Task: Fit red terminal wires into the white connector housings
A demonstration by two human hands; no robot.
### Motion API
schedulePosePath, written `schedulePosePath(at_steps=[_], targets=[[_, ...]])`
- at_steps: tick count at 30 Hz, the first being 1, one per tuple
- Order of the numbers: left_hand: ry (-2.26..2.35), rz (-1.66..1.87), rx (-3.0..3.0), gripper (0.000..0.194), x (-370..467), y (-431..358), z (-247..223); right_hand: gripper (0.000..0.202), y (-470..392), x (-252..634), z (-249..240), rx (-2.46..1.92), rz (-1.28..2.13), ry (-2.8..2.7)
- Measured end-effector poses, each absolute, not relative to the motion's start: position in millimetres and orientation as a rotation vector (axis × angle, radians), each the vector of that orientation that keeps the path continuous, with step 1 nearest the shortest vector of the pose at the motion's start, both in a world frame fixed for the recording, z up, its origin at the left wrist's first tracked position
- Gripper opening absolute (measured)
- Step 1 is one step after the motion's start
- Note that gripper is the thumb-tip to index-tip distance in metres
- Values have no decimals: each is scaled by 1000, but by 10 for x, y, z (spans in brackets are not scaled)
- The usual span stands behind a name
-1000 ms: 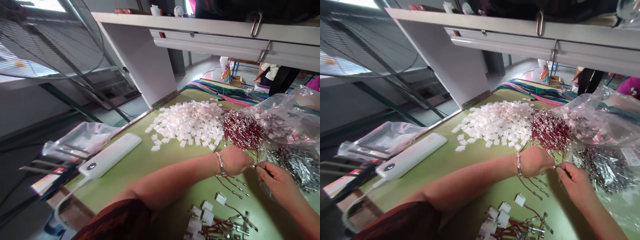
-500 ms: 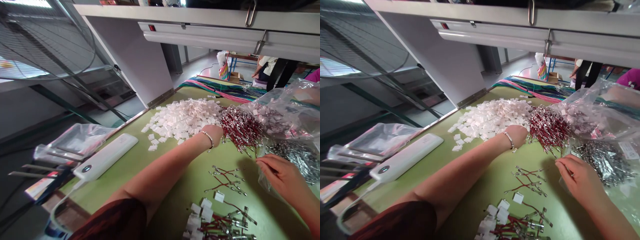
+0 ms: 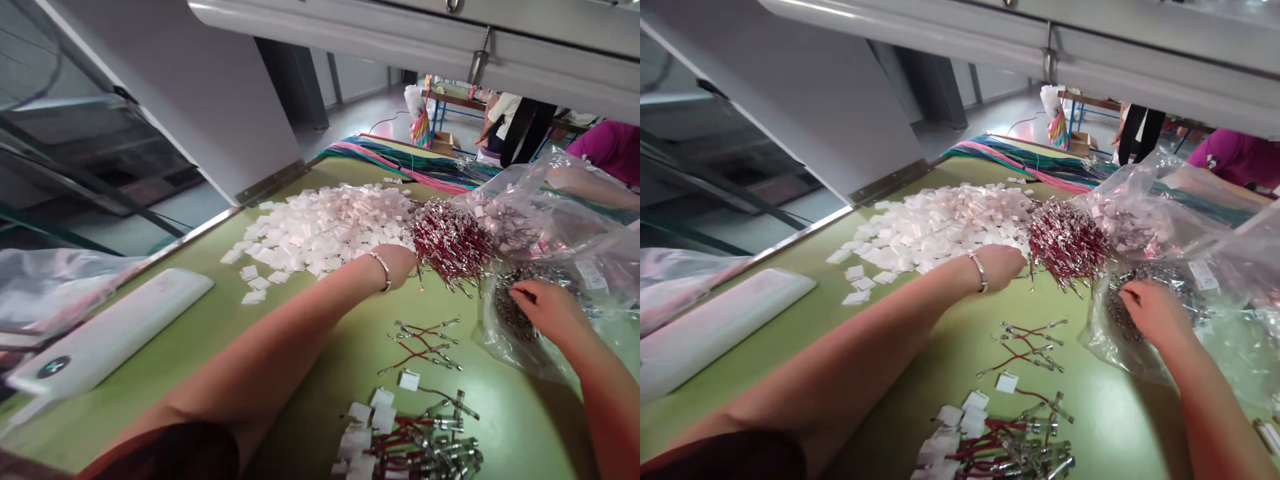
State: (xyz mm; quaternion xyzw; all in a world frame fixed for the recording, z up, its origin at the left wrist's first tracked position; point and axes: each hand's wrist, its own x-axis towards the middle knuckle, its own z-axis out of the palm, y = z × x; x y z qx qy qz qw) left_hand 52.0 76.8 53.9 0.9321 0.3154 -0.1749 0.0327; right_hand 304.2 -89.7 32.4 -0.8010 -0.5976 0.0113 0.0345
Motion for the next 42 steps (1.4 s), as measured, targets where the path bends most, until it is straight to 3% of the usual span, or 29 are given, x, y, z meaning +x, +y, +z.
schedulePosePath(at_steps=[7,14,16,19,21,25,29,42], targets=[[535,-188,2783,14,415,867,667,30,-865,2753,92,-2642,-170,-1869],[471,-56,2106,10,486,938,491,26,-868,2780,37,-2630,-459,-1901],[522,-24,2055,15,516,954,406,24,-870,2800,43,-2610,-508,-1876],[623,36,2110,36,551,947,335,22,-876,2850,66,-2507,-540,-1789],[674,94,2147,45,567,922,342,21,-877,2875,92,-2433,-473,-1676],[608,195,2187,25,624,809,377,21,-879,2775,164,-2220,-85,-1493],[448,273,2120,21,731,615,299,21,-915,2493,225,-1915,177,-1529],[310,300,2459,22,753,431,235,17,-947,2304,198,-1723,235,-1714]])
